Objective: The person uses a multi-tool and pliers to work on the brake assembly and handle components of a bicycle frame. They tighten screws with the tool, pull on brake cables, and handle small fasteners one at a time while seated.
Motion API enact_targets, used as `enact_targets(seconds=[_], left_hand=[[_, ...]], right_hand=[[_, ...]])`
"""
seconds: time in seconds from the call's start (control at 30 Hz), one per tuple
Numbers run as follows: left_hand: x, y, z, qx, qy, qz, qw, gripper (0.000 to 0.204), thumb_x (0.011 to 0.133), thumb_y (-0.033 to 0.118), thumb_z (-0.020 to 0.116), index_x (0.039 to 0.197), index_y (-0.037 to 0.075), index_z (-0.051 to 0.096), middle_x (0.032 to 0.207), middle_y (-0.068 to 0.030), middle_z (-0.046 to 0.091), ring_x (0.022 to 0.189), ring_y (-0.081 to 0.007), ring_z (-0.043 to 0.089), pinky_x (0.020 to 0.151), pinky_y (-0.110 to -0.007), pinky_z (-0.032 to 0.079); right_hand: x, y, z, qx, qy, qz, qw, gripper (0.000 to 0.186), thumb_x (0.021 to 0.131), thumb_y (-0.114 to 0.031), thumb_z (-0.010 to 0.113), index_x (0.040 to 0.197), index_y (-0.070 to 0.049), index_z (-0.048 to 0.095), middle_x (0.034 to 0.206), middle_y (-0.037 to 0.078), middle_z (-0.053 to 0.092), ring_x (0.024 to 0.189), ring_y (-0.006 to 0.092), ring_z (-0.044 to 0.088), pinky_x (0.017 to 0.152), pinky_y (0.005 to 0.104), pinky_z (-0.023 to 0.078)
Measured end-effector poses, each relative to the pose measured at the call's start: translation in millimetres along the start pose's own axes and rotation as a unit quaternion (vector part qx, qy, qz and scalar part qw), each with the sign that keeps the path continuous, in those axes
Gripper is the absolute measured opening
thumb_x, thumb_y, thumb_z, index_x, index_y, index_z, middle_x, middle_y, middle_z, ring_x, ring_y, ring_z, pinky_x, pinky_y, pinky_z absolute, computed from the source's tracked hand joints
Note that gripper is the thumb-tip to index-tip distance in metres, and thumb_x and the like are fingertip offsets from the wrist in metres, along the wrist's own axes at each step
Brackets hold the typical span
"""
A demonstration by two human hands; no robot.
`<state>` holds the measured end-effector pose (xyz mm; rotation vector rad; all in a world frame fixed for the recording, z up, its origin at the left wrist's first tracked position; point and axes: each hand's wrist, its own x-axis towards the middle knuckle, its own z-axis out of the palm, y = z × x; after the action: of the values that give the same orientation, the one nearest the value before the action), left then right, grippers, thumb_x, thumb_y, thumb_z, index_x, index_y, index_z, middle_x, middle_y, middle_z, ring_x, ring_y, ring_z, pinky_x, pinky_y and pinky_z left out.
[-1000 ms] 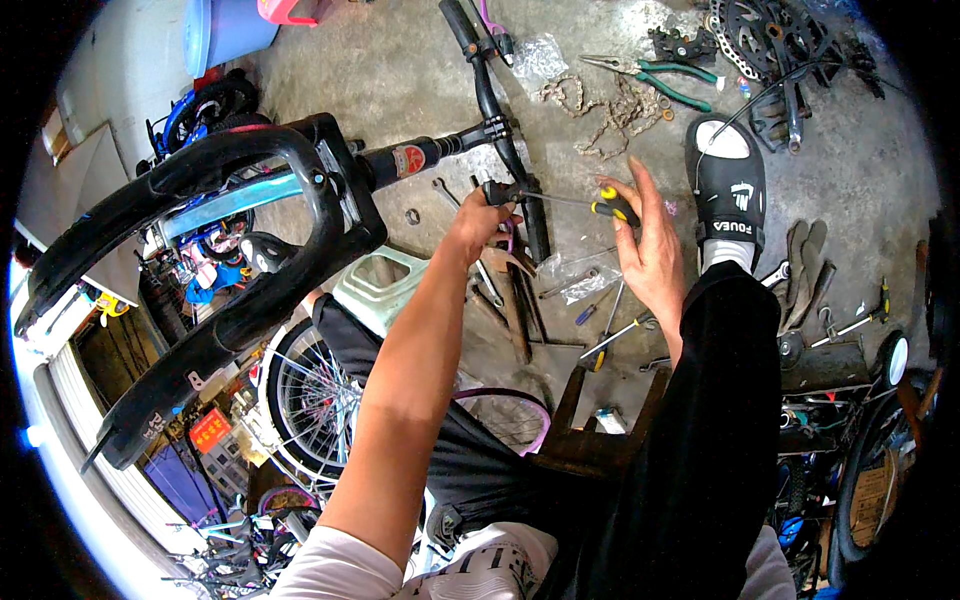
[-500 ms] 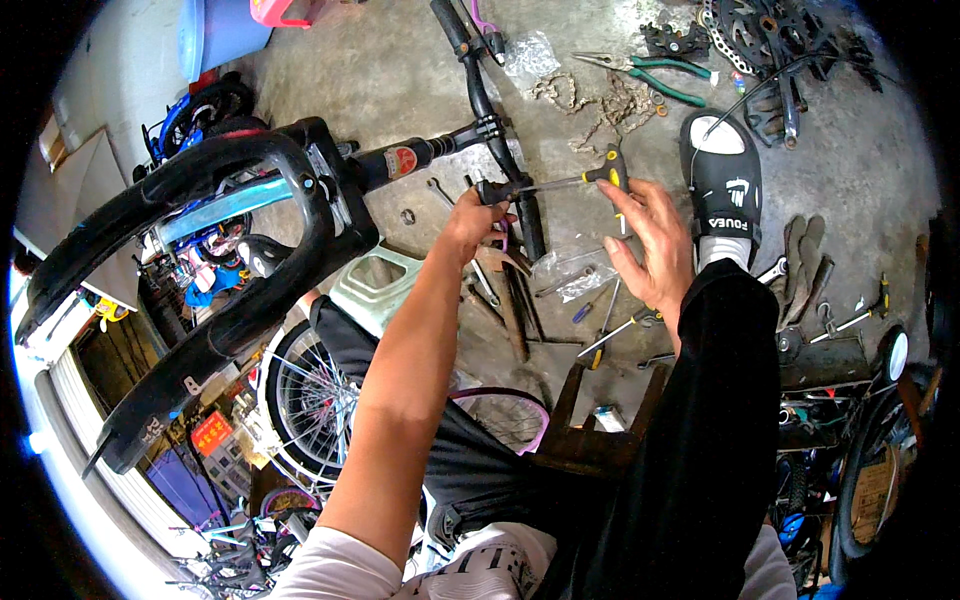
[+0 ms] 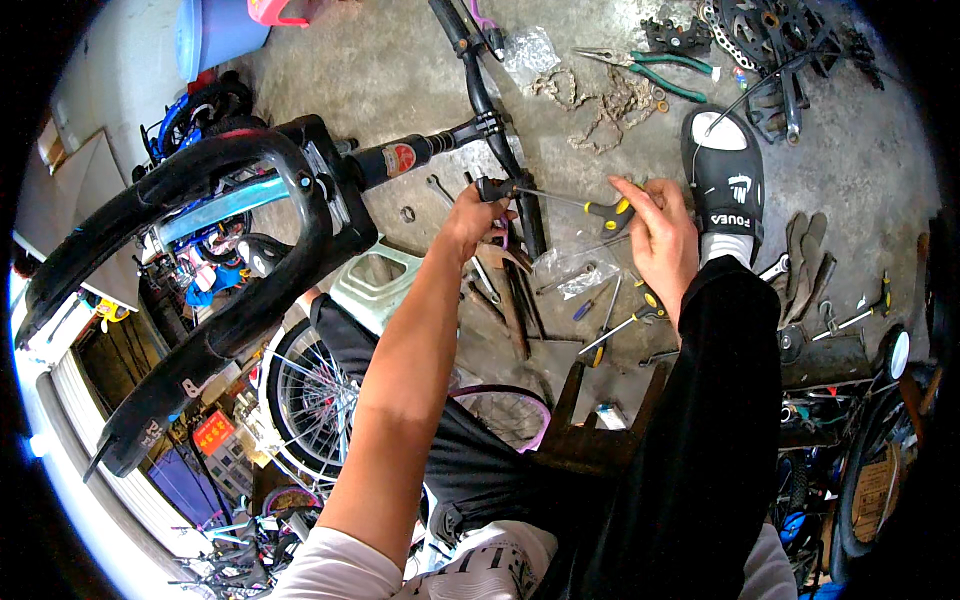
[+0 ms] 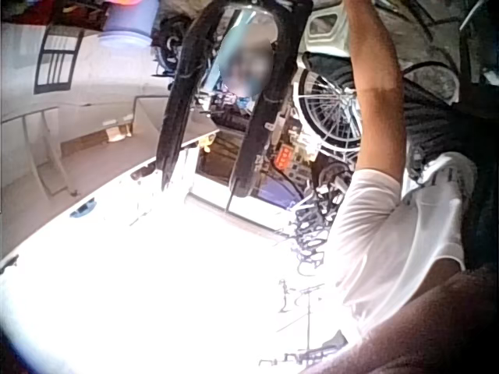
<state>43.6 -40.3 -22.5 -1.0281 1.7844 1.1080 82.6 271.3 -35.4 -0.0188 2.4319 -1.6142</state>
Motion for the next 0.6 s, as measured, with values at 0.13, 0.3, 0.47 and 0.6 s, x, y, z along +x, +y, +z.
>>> enact_targets(seconds=[0.13,0.3,0.47,0.6], left_hand=[[-1.6,0.8,-0.4,0.011,0.007,-0.009,1.000,0.026,0.100,0.009,0.063,0.126,0.007,0.060,0.119,-0.0059,0.067,0.103,-0.0223,0.069,0.079,-0.042,0.056],[2.6,-3.9,-1.8,0.006,-0.002,0.002,1.000,0.028,0.100,0.011,0.064,0.127,0.007,0.060,0.115,-0.0056,0.067,0.102,-0.0223,0.069,0.079,-0.042,0.056],[0.1,-0.7,-0.1,0.002,0.000,-0.002,1.000,0.026,0.099,0.011,0.064,0.125,0.007,0.060,0.111,-0.0055,0.067,0.101,-0.0221,0.069,0.078,-0.041,0.056],[0.4,-1.0,-0.8,0.006,-0.001,-0.003,1.000,0.026,0.099,0.011,0.064,0.124,0.007,0.060,0.111,-0.0059,0.067,0.100,-0.0222,0.069,0.078,-0.039,0.056]], right_hand=[[-2.1,3.0,1.4,0.169,-0.005,0.003,0.986,0.055,0.091,0.009,0.051,0.144,-0.006,0.056,0.136,0.018,0.058,0.109,0.0281,0.064,0.090,0.0352,0.052],[-1.9,-5.8,16.3,0.217,0.036,0.026,0.975,0.053,0.088,0.009,0.063,0.139,-0.003,0.057,0.140,0.019,0.061,0.118,0.0281,0.061,0.098,0.0367,0.050],[11.7,-9.1,0.8,-0.050,0.107,-0.163,0.980,0.049,0.079,0.011,0.064,0.121,-0.011,0.071,0.118,0.015,0.066,0.105,0.0325,0.062,0.092,0.0413,0.049],[-2.6,-3.8,7.1,0.016,0.051,-0.101,0.993,0.043,0.082,0.008,0.063,0.118,-0.012,0.073,0.111,0.014,0.060,0.093,0.0328,0.060,0.085,0.0398,0.049]])
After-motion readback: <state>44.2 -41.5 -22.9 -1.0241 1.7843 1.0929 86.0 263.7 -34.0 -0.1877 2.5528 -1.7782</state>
